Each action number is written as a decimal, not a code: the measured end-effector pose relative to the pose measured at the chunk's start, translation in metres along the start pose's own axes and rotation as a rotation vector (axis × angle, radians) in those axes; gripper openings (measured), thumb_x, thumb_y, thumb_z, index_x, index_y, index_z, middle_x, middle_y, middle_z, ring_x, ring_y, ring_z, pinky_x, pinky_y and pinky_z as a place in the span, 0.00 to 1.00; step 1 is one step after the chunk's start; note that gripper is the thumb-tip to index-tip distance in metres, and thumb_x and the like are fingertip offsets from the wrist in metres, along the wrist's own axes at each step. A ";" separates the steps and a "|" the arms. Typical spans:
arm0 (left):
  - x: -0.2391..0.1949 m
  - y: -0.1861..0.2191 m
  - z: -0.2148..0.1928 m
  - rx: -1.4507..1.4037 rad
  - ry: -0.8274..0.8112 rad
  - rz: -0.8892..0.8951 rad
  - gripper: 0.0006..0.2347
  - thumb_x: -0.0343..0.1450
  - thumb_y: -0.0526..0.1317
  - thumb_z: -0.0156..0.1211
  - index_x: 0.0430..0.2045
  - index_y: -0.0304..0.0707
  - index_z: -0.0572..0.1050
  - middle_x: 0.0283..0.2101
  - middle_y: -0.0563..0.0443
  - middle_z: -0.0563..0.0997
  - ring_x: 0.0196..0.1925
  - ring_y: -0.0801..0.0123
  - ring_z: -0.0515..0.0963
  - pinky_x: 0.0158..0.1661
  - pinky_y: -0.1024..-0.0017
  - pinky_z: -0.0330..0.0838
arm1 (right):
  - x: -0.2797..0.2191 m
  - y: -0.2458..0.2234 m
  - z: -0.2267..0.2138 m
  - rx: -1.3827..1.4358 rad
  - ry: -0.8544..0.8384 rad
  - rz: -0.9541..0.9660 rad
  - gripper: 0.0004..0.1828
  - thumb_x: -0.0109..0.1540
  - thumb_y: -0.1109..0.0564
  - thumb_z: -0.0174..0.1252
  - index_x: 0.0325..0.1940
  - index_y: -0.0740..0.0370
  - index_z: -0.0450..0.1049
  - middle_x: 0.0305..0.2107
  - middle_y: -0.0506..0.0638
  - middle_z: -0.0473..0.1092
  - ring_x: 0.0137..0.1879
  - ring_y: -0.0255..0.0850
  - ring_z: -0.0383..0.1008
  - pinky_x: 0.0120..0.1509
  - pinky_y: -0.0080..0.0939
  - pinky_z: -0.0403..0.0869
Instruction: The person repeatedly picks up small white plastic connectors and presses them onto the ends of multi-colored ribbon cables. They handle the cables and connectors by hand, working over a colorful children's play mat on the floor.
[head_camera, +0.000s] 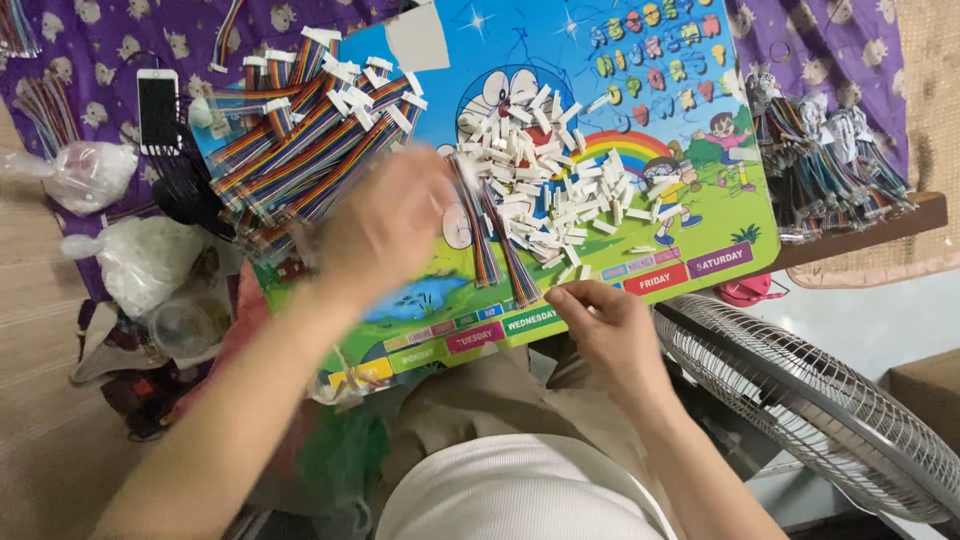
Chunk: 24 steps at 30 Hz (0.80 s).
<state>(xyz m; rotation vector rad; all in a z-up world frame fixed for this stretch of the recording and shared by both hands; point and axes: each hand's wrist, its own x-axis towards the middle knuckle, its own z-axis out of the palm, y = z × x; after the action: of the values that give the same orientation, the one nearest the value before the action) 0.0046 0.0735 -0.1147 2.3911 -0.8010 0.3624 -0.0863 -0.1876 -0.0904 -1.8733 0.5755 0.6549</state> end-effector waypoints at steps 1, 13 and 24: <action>0.004 -0.008 -0.007 0.001 0.001 -0.004 0.03 0.71 0.31 0.56 0.28 0.40 0.72 0.39 0.46 0.72 0.44 0.55 0.76 0.46 0.69 0.71 | 0.005 0.005 0.007 -0.003 -0.004 0.000 0.16 0.60 0.46 0.63 0.39 0.62 0.81 0.16 0.54 0.71 0.24 0.40 0.67 0.29 0.37 0.65; -0.050 0.059 0.048 -0.259 -0.382 -0.412 0.05 0.73 0.39 0.56 0.31 0.42 0.78 0.35 0.44 0.80 0.35 0.58 0.81 0.39 0.67 0.75 | 0.036 0.044 0.048 -0.526 -0.039 0.003 0.24 0.55 0.42 0.66 0.46 0.55 0.68 0.33 0.59 0.77 0.45 0.56 0.79 0.47 0.57 0.74; -0.044 0.081 0.051 -1.076 -0.243 -1.043 0.11 0.70 0.45 0.62 0.28 0.35 0.82 0.27 0.44 0.82 0.29 0.68 0.76 0.36 0.73 0.71 | 0.013 0.025 0.018 0.604 -0.385 0.174 0.09 0.61 0.62 0.59 0.25 0.62 0.70 0.08 0.42 0.54 0.10 0.29 0.52 0.13 0.25 0.52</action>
<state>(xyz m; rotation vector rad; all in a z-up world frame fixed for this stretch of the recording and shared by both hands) -0.0766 0.0108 -0.1377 1.4930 0.2410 -0.6403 -0.0959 -0.1813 -0.1221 -1.1093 0.6021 0.8219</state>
